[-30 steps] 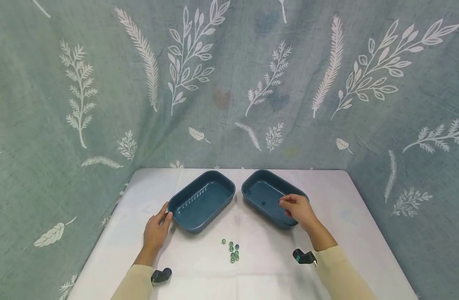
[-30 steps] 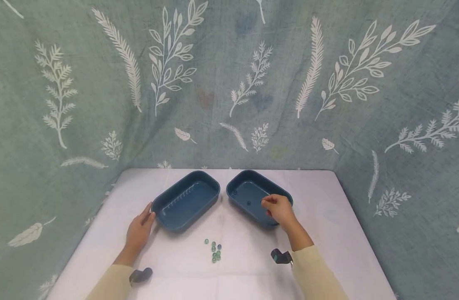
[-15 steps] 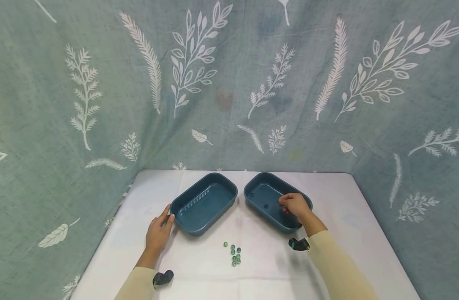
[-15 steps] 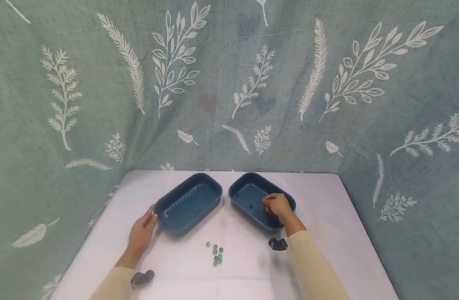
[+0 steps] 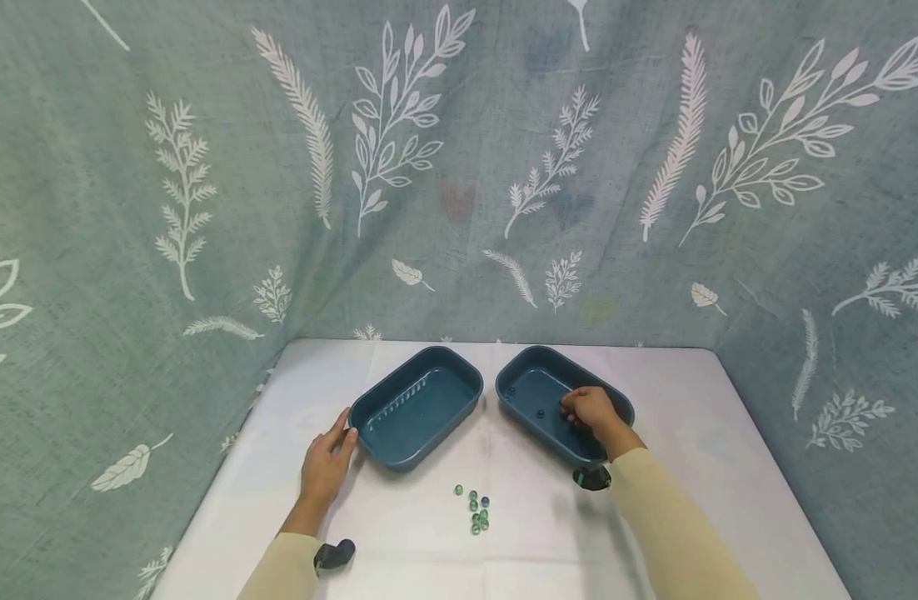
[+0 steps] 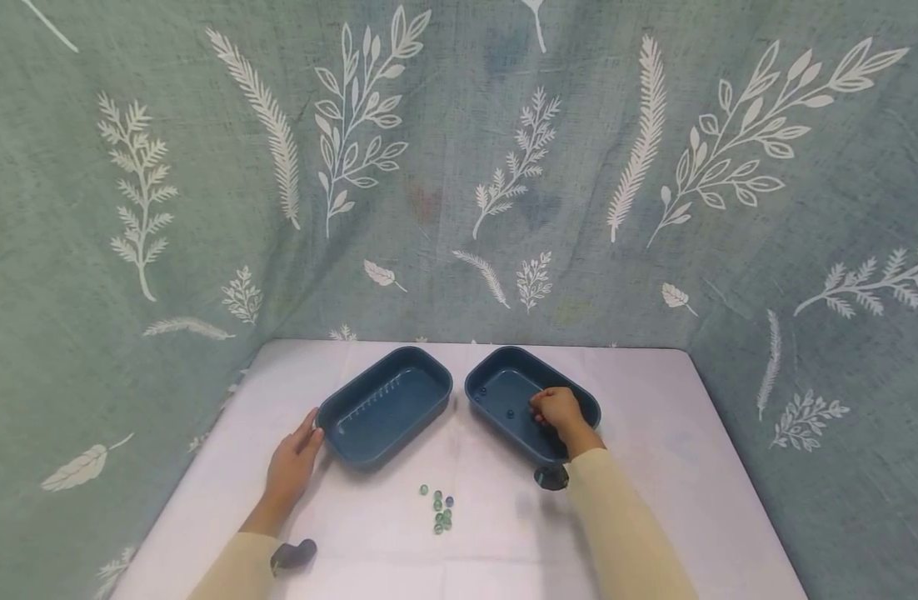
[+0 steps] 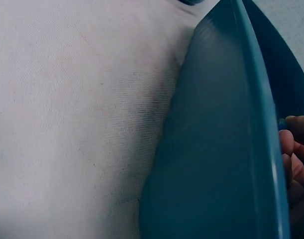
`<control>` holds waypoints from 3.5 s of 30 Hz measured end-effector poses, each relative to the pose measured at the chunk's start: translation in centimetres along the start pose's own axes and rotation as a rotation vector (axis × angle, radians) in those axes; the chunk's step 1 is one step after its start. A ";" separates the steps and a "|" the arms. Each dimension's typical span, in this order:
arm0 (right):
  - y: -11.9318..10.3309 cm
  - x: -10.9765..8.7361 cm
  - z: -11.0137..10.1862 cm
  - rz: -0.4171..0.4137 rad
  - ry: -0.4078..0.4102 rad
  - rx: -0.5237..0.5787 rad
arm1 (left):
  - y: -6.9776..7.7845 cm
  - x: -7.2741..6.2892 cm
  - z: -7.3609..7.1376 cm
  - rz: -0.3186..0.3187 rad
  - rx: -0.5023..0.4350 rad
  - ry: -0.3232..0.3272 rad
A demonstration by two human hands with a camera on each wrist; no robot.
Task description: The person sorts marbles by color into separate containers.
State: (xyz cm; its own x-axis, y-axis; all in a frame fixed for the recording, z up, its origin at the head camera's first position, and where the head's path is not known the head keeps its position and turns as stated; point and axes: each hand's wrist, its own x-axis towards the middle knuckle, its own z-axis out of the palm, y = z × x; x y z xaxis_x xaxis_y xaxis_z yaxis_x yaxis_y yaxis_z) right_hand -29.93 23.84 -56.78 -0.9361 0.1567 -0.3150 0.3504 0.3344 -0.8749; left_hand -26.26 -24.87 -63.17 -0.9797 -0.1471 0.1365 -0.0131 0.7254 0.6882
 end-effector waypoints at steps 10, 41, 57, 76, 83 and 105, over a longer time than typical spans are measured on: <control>0.1 0.9 0.2 0.028 0.003 0.036 | 0.1 -0.2 0.0 0.006 -0.003 0.001; 0.9 2.4 1.3 0.074 0.037 -0.094 | -0.1 -0.1 0.0 -0.017 -0.018 -0.003; 0.6 1.9 0.9 0.054 0.040 -0.058 | 0.0 -0.2 0.0 -0.028 -0.012 -0.017; -1.0 -5.1 -0.9 -0.131 0.005 -0.166 | 0.2 -0.9 0.2 -0.006 -0.006 0.001; -1.3 -7.8 -0.5 -0.169 0.019 -0.078 | 0.1 -0.5 0.1 -0.021 -0.010 0.004; 1.0 -12.8 5.1 -0.128 -0.141 0.192 | -0.4 0.0 0.5 0.011 -0.020 0.025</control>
State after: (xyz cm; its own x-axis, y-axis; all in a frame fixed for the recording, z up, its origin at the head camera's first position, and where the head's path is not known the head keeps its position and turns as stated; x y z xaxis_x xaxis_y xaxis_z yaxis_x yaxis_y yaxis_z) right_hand -17.72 17.40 -55.48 -0.9723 -0.0106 -0.2333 0.2288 0.1587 -0.9605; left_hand -26.33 -24.81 -63.85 -0.9743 -0.1561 0.1623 0.0023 0.7138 0.7004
